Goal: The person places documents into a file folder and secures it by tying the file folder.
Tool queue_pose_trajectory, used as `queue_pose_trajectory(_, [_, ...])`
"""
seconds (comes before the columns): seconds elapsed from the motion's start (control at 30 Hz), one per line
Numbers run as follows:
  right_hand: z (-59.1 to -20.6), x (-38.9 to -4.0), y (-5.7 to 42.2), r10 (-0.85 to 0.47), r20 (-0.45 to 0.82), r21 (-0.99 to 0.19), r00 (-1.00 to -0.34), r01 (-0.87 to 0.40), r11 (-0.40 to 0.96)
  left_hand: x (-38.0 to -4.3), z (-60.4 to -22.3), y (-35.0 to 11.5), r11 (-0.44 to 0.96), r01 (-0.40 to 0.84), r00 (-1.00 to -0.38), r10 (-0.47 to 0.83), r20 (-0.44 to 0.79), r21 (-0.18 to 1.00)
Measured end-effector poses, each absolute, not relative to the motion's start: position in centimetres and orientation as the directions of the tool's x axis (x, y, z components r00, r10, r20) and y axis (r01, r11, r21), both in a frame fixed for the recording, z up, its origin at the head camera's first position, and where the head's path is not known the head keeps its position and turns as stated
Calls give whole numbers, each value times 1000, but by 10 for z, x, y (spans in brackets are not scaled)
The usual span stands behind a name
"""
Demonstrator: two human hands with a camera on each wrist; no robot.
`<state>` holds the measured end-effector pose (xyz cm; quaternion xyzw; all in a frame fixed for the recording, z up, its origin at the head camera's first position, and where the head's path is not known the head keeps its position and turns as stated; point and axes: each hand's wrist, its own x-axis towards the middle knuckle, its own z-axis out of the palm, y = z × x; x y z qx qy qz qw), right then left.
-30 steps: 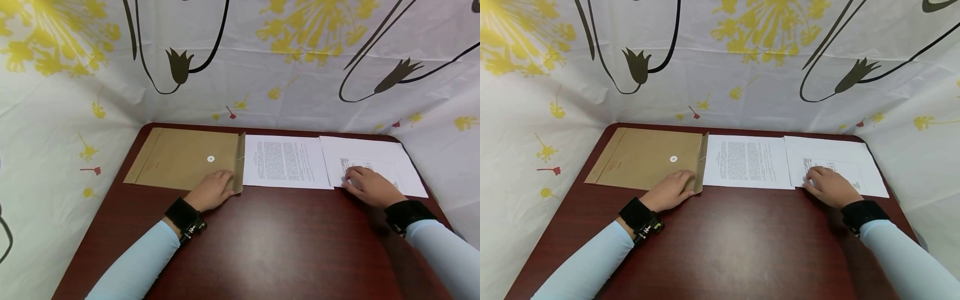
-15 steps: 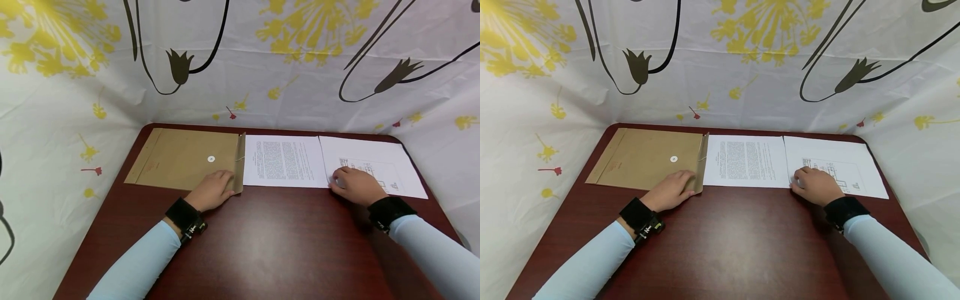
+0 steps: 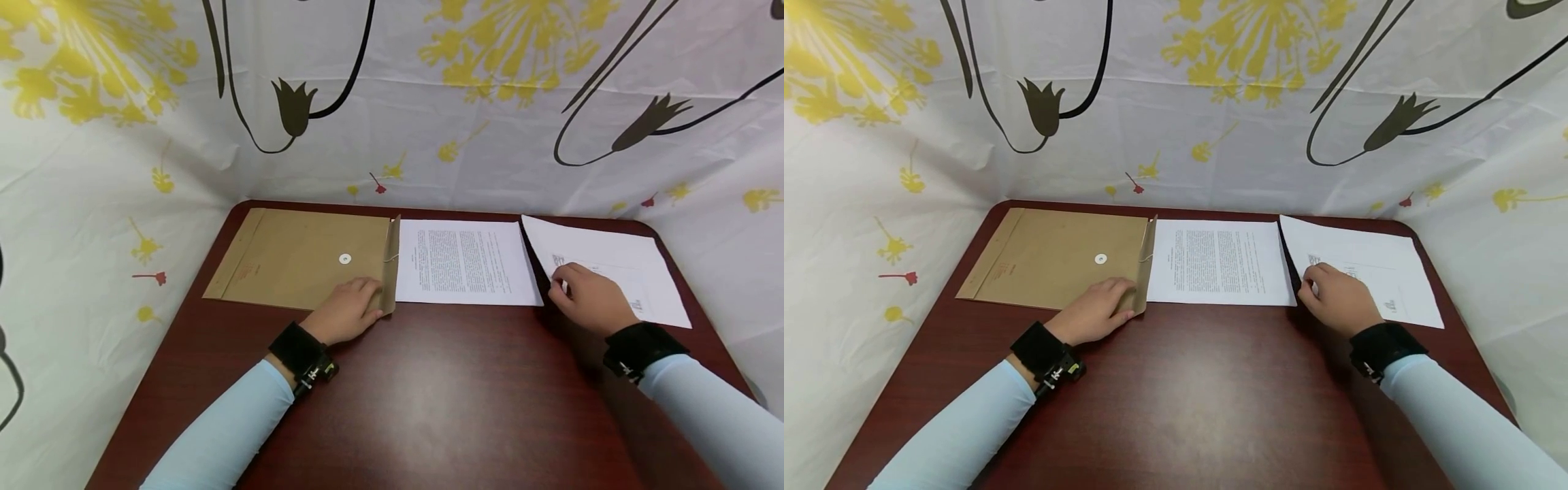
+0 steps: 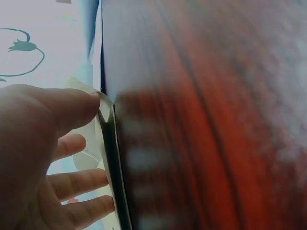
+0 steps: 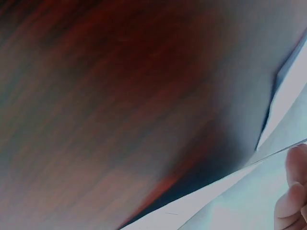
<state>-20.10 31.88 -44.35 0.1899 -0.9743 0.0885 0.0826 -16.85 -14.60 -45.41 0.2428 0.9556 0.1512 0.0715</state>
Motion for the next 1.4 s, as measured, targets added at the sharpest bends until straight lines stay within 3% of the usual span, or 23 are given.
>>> queue_pose_trajectory(0.27, [-437,-195,312,-391,326,-195,-861,-466,863,-170,-451,-145,818,418,-882,470,-40,396])
queue_pose_trajectory(0.5, [-440,-187,296,-444,314,-225,-839,-520,824,-168,-442,-132,806,400,-909,409,77,436])
queue_pose_trajectory(0.7, [-440,-181,284,-451,267,-254,-852,-513,820,-165,-430,-112,782,442,-896,404,183,440])
queue_pose_trajectory(0.9, [-439,-178,275,-477,253,-280,-842,-536,797,-164,-427,-104,781,450,-892,416,178,433])
queue_pose_trajectory(1.13, [-441,-177,267,-547,300,-285,-782,-620,731,-163,-433,-110,795,469,-882,446,153,384])
queue_pose_trajectory(1.4, [-443,-175,246,-596,252,-301,-762,-647,700,-162,-434,-111,786,473,-880,447,164,397])
